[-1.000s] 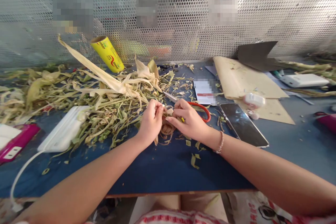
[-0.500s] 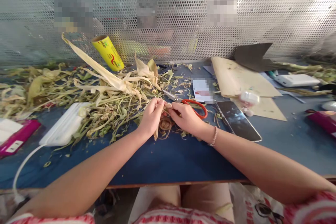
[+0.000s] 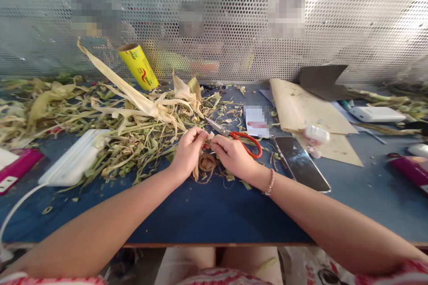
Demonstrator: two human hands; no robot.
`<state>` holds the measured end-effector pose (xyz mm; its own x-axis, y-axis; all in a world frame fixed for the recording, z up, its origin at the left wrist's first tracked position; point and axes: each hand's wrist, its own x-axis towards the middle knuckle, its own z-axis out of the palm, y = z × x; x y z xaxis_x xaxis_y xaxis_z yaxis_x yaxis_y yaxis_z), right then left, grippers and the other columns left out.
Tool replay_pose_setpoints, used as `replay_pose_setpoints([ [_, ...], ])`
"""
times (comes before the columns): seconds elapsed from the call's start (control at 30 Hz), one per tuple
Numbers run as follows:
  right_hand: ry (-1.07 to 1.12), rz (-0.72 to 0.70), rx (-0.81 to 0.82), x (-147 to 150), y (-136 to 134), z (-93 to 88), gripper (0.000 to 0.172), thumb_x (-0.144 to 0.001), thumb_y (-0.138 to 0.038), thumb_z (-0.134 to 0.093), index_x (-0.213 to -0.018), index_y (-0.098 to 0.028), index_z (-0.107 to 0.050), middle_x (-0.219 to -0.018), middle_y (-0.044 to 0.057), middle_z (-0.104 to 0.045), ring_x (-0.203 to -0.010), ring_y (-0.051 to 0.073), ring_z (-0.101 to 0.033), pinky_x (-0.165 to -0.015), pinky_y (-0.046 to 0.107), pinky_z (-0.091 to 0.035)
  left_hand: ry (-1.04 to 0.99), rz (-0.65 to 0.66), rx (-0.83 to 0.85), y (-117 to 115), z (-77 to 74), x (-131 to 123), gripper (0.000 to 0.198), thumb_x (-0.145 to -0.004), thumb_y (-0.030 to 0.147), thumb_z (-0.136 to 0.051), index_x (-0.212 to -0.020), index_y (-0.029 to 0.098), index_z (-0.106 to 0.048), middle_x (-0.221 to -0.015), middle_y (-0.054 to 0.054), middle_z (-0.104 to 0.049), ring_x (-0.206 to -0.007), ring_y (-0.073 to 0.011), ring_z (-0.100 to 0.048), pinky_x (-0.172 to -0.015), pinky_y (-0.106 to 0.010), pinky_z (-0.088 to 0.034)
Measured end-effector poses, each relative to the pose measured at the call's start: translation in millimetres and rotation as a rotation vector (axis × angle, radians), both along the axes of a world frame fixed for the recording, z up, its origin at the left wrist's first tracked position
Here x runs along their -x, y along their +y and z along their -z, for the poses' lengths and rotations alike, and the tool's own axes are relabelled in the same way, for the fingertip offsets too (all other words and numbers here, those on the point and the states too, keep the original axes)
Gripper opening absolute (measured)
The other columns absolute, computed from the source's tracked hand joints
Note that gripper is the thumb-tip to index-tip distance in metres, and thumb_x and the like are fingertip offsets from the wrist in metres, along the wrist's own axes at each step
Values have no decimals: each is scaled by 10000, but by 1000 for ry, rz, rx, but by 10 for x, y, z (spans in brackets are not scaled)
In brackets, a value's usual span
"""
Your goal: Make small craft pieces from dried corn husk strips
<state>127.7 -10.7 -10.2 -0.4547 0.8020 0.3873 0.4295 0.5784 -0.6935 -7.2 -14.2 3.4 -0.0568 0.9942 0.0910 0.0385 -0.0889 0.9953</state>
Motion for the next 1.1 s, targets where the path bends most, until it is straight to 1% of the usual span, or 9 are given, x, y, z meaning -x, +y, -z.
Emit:
replay_pose_setpoints([
  [0.3,-91,-69,-24,45,-17,-58,169,-850,-191,-351,-710,-175,-444,-617,-19,-466,-539,72,-431,-531,182,-317,-175,-15,102,31,99,63,133,-720,254,-524,-640,156,-484,-571,39,-478,-509,-68,-449,-523,-199,-388],
  [0.47,-107,-103,-38,46,-19,-60,170,-848,-182,-355,-702,-176,-441,-593,-32,-442,-524,64,-418,-523,176,-308,-157,-55,115,52,122,71,130,-722,241,-513,-630,153,-485,-568,35,-486,-506,-70,-449,-522,-205,-387],
  [0.57,-102,-130,-21,25,-22,-47,181,-856,-209,-351,-697,-176,-431,-600,-33,-434,-529,64,-415,-523,177,-308,-116,-37,97,65,118,71,134,-719,236,-518,-618,153,-490,-548,35,-481,-496,-72,-444,-508,-203,-380],
  [0.67,-59,-76,13,1,-19,-31,198,-854,-244,-357,-676,-177,-411,-586,-37,-412,-523,66,-389,-516,182,-303,-106,25,60,64,78,64,143,-716,254,-536,-621,153,-506,-573,28,-506,-501,-73,-449,-513,-205,-394],
  [0.73,-18,-15,21,-12,-7,-20,202,-848,-262,-368,-670,-177,-409,-571,-42,-394,-512,66,-362,-507,184,-293,-180,78,56,57,44,57,152,-726,292,-537,-665,152,-532,-628,16,-541,-522,-73,-475,-535,-209,-417],
  [0.83,44,23,6,-27,22,-10,191,-845,-275,-369,-698,-172,-435,-579,-43,-402,-516,63,-356,-515,186,-288,-343,112,140,48,6,48,143,-710,274,-565,-780,149,-559,-677,6,-573,-550,-72,-520,-567,-208,-439],
  [0.9,72,48,14,-35,37,-9,187,-847,-285,-365,-720,-172,-442,-557,-53,-380,-498,61,-336,-506,187,-279,-417,101,222,48,-6,46,141,-671,212,-601,-785,144,-555,-660,9,-570,-565,-73,-542,-587,-203,-451],
  [1.0,82,75,29,-43,47,-8,187,-845,-313,-372,-738,-175,-441,-527,-66,-338,-473,61,-293,-483,191,-255,-404,104,261,56,0,55,126,-648,214,-632,-682,135,-541,-612,9,-552,-548,-68,-538,-561,-187,-448],
  [1.1,92,72,37,-44,50,-2,199,-846,-318,-367,-726,-176,-435,-541,-61,-343,-489,64,-299,-494,193,-262,-309,115,188,64,20,80,166,-639,264,-653,-644,139,-543,-579,23,-529,-486,-44,-486,-478,-161,-394],
])
